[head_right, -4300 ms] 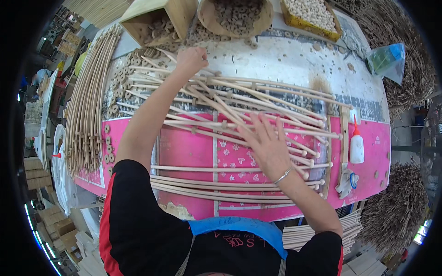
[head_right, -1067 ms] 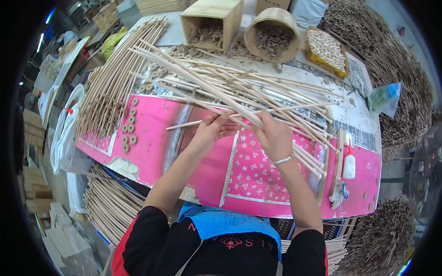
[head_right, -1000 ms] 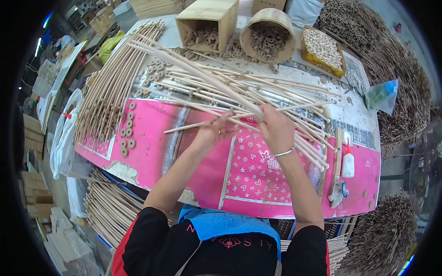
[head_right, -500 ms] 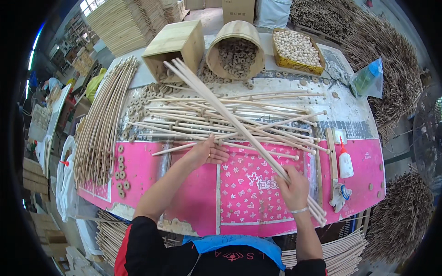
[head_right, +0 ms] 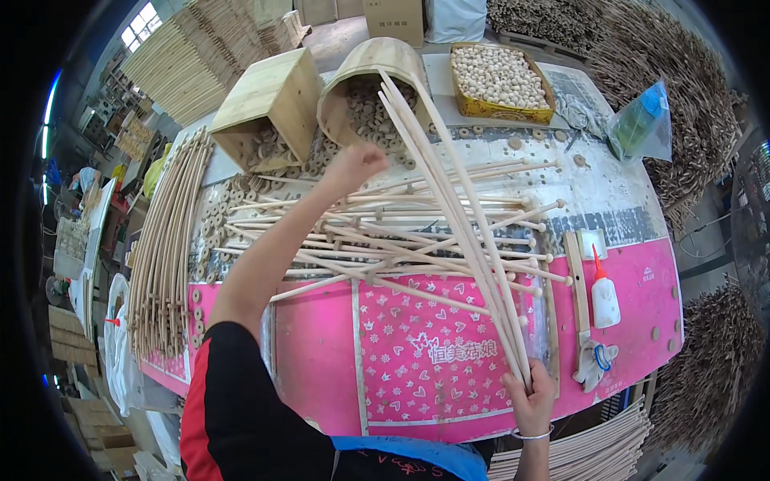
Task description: Assembling small wooden rings onto wooden sticks in a factory setting.
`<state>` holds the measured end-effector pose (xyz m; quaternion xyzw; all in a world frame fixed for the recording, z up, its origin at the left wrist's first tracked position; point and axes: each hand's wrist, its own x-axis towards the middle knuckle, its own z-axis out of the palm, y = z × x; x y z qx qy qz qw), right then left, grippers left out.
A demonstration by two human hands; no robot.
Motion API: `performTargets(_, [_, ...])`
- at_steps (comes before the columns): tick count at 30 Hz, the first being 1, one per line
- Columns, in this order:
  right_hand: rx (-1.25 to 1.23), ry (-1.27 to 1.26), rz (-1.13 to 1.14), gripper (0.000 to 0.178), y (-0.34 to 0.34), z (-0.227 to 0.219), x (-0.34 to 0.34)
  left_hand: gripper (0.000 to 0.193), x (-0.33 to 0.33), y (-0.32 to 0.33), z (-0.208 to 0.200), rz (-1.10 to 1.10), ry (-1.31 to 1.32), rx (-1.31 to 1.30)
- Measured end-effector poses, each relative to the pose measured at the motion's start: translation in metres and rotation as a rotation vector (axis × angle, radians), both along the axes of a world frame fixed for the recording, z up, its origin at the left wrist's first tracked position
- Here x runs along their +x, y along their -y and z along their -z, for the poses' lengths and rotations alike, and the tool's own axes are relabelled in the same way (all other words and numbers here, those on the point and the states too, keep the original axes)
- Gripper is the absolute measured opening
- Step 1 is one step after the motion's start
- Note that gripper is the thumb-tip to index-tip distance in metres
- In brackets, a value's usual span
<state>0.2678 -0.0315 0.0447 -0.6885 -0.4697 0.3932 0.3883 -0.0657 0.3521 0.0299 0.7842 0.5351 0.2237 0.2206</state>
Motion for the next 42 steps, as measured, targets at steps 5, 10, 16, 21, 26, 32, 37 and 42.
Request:
performTargets(5, [-0.056, -0.154, 0.098, 0.019, 0.007, -0.001, 0.000, 0.054, 0.009, -0.082, 0.049, -0.094, -0.258, 0.222])
performTargets(10, [-0.085, -0.185, 0.174, 0.022, 0.015, 0.003, 0.004, 0.045, 0.009, -0.101, 0.088, -0.181, -0.485, 0.527])
performTargets(16, [-0.105, -0.200, 0.191, 0.021, 0.009, 0.005, 0.006, 0.041, 0.003, -0.106, 0.083, -0.129, -0.379, 0.498])
performTargets(21, [-0.142, -0.212, 0.187, 0.025, 0.007, 0.011, 0.006, 0.044, 0.004, -0.106, 0.072, -0.115, -0.395, 0.452])
performTargets(26, [-0.151, -0.230, 0.184, 0.022, 0.003, 0.013, 0.003, 0.045, -0.001, -0.106, 0.079, -0.117, -0.485, 0.535])
performTargets(32, [-0.146, -0.236, 0.165, 0.023, 0.002, 0.018, 0.003, 0.040, -0.001, -0.102, 0.077, -0.132, -0.452, 0.525])
performTargets(37, [-0.155, -0.218, 0.163, 0.022, -0.003, 0.016, 0.001, 0.037, 0.003, -0.103, 0.074, -0.198, -0.386, 0.515])
performTargets(42, [-0.171, -0.232, 0.150, 0.023, -0.005, 0.017, -0.002, 0.031, -0.002, -0.115, 0.063, -0.378, 0.340, 0.439])
